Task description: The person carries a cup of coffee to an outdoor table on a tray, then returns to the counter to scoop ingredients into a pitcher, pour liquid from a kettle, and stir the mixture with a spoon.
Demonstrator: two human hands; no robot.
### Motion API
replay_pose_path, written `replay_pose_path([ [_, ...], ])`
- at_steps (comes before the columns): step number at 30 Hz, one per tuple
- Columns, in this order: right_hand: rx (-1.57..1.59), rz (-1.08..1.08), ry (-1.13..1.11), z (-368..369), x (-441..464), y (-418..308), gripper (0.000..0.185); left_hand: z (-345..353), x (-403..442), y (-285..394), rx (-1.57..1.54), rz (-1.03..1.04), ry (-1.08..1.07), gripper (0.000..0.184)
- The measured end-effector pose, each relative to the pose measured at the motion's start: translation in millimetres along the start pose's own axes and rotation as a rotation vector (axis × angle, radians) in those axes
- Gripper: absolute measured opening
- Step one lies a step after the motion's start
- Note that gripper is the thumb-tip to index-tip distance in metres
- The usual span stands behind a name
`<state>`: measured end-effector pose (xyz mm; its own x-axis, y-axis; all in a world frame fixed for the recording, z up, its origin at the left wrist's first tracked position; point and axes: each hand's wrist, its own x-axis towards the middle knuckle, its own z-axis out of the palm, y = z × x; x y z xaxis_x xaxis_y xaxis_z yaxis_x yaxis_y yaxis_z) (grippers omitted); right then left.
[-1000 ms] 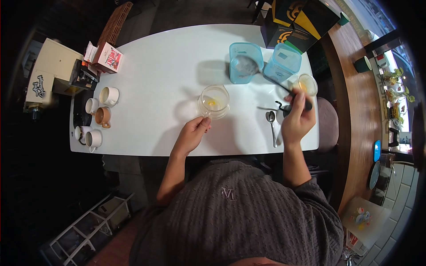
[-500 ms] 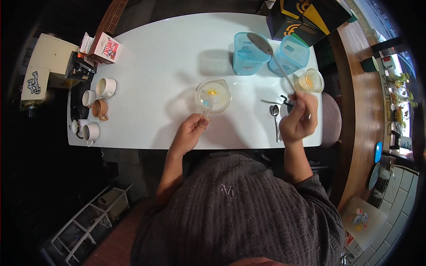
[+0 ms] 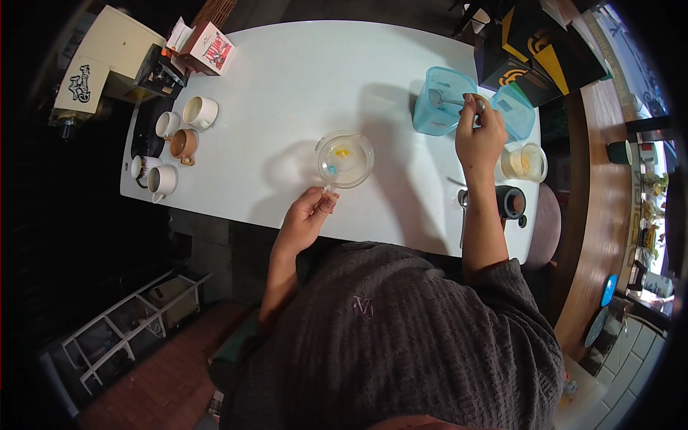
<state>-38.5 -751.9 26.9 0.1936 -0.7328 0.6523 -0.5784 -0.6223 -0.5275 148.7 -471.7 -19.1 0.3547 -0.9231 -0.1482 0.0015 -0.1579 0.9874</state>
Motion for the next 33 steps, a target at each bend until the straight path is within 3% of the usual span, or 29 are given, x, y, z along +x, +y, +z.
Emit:
replay_pose_path([
  [13, 0.01, 0.013, -0.039, 8, 9, 2, 0.016, -4, 11, -6, 0.133, -0.042, -0.031, 0.035],
  [19, 0.08, 0.194, -0.095, 3, 7, 3, 0.019, 1, 12, -7, 0.058, -0.041, 0.017, 0.028],
  [24, 0.13, 0.384, -0.037, -13, 9, -4, 0.024, -1, 11, -9, 0.095, -0.043, 0.008, 0.031],
  [33, 0.201, 0.313, 0.173, -38, 7, -2, 0.022, 4, 14, -1, 0.17, -0.135, 0.003, 0.042],
])
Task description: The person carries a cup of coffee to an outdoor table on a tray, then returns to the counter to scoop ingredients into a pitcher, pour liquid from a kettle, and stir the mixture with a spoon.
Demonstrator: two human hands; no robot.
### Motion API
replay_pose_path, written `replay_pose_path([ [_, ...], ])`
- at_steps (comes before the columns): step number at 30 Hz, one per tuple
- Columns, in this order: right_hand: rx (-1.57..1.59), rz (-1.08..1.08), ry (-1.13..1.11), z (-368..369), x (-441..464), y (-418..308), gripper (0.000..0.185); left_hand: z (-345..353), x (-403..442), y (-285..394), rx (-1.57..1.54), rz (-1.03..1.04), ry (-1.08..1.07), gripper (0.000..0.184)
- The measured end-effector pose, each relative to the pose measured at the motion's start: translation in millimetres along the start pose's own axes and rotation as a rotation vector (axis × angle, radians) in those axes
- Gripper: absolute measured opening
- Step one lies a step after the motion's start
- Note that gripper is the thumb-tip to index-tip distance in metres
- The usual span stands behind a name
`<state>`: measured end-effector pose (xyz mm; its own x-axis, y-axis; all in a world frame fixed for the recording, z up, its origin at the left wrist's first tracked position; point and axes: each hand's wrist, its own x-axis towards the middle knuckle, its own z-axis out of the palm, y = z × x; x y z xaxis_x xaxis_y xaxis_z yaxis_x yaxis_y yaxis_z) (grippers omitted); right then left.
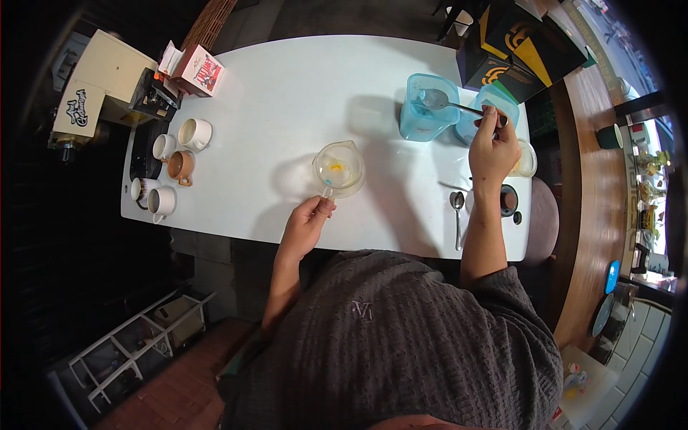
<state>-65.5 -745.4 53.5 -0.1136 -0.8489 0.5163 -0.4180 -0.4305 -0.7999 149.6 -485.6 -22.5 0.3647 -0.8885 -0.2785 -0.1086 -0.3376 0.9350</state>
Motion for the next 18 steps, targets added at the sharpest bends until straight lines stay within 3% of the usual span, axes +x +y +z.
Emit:
replay_pose_path([
  [11, 0.128, 0.012, 0.036, -20, -7, -4, 0.023, 12, 3, 14, -0.072, -0.056, -0.066, 0.04],
  [18, 0.452, 0.02, 0.024, -51, -35, -25, 0.022, 28, 20, 33, -0.106, -0.082, -0.083, 0.042],
])
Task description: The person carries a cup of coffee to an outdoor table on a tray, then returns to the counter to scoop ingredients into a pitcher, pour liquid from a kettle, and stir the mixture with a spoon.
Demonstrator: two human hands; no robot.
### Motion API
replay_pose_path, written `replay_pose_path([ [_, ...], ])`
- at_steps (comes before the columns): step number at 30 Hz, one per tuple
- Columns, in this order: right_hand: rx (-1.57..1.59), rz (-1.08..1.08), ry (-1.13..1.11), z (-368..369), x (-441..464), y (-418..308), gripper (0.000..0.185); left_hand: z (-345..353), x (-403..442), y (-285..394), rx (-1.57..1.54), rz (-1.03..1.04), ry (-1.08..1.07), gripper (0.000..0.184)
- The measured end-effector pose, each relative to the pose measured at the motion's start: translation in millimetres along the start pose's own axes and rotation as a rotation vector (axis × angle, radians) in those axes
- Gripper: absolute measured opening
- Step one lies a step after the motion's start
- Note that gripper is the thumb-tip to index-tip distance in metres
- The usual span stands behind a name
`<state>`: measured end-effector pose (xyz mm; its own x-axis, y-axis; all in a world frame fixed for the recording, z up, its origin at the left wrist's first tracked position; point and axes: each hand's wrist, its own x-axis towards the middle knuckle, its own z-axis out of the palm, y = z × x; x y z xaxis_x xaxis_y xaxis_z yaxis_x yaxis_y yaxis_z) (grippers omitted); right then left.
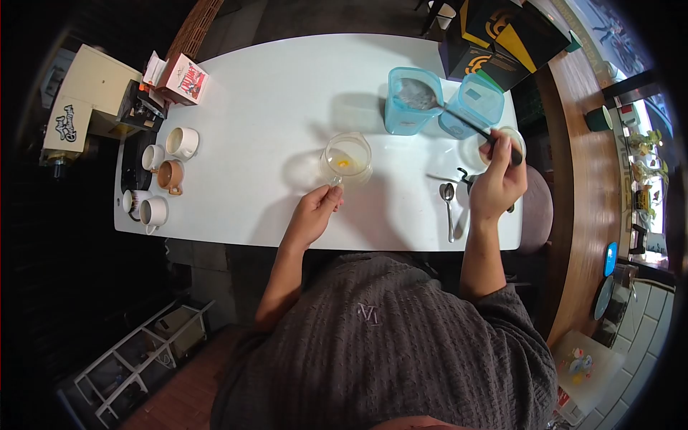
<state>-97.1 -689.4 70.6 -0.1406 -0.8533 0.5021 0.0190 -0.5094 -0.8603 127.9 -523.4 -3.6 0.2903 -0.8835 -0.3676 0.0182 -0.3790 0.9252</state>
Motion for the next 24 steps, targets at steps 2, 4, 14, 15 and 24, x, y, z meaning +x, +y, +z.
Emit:
replay_pose_path([
  [2, 0.011, -0.016, -0.054, -8, -27, -2, 0.018, 6, 8, 2, -0.005, 0.025, -0.032, 0.04],
  [4, -0.108, -0.219, -0.193, -22, -44, -6, 0.013, 11, 15, 3, 0.018, 0.025, -0.08, 0.04],
  [14, -0.478, -0.355, 0.33, -93, -3, -7, 0.018, 48, 35, 3, 0.137, 0.086, -0.241, 0.045],
  [15, -0.538, -0.36, 0.352, -107, 9, -2, 0.018, 52, 36, 3, 0.145, 0.091, -0.261, 0.045],
  [24, -0.868, -0.212, 0.243, -133, 36, 45, 0.012, 70, 35, 1, 0.176, 0.011, -0.285, 0.048],
])
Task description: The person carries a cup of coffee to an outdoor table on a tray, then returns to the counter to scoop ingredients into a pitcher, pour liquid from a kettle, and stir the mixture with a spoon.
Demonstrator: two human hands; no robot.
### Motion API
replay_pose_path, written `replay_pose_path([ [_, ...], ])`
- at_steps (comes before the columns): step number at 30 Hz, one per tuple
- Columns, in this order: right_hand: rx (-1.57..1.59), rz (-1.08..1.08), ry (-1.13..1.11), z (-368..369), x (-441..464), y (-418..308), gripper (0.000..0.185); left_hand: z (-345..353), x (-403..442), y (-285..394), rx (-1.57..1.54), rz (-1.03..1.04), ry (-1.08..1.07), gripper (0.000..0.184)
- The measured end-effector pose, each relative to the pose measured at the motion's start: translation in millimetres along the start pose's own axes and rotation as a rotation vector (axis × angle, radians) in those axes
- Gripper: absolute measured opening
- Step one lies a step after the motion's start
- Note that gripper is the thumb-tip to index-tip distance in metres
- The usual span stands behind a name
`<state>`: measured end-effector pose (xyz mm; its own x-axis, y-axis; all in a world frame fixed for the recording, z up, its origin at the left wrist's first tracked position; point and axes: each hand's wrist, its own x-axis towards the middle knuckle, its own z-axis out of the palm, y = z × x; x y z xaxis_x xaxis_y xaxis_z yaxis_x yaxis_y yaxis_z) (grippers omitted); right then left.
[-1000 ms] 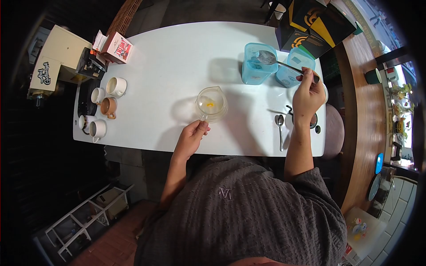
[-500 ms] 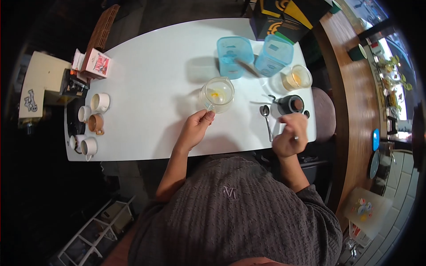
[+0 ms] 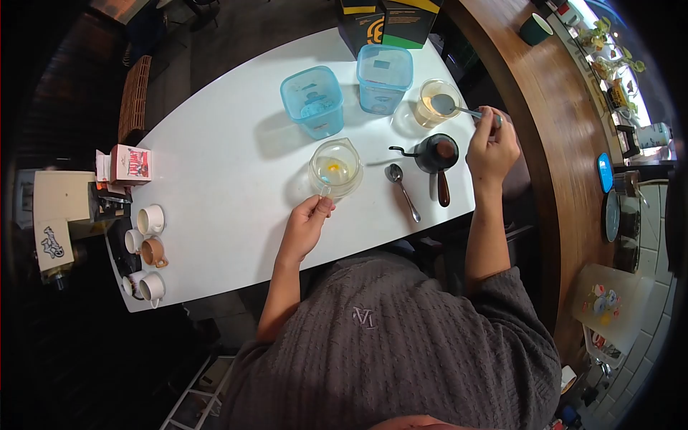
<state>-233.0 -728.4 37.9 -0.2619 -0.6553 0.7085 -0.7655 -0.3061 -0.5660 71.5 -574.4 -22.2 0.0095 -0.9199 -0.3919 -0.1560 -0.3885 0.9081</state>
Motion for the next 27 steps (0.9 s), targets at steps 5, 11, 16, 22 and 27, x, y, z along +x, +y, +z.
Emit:
replay_pose_path([
  [5, -0.02, -0.006, -0.05, 16, -2, 12, 0.012, 4, -1, -4, -0.036, -0.036, 0.041, 0.043],
  [11, 0.055, 0.112, -0.069, 25, -1, 16, 0.015, 6, -3, -5, -0.07, -0.039, 0.075, 0.048],
  [16, 0.065, 0.203, -0.045, 22, 1, 16, 0.019, 5, -4, -3, -0.075, -0.05, 0.077, 0.043],
  [22, 0.073, 0.301, 0.04, 9, 5, 11, 0.022, 3, -3, 4, -0.065, -0.045, 0.077, 0.039],
  [27, 0.18, 0.349, 0.109, -1, 6, 17, 0.023, 3, 0, 8, -0.062, -0.036, 0.049, 0.039],
])
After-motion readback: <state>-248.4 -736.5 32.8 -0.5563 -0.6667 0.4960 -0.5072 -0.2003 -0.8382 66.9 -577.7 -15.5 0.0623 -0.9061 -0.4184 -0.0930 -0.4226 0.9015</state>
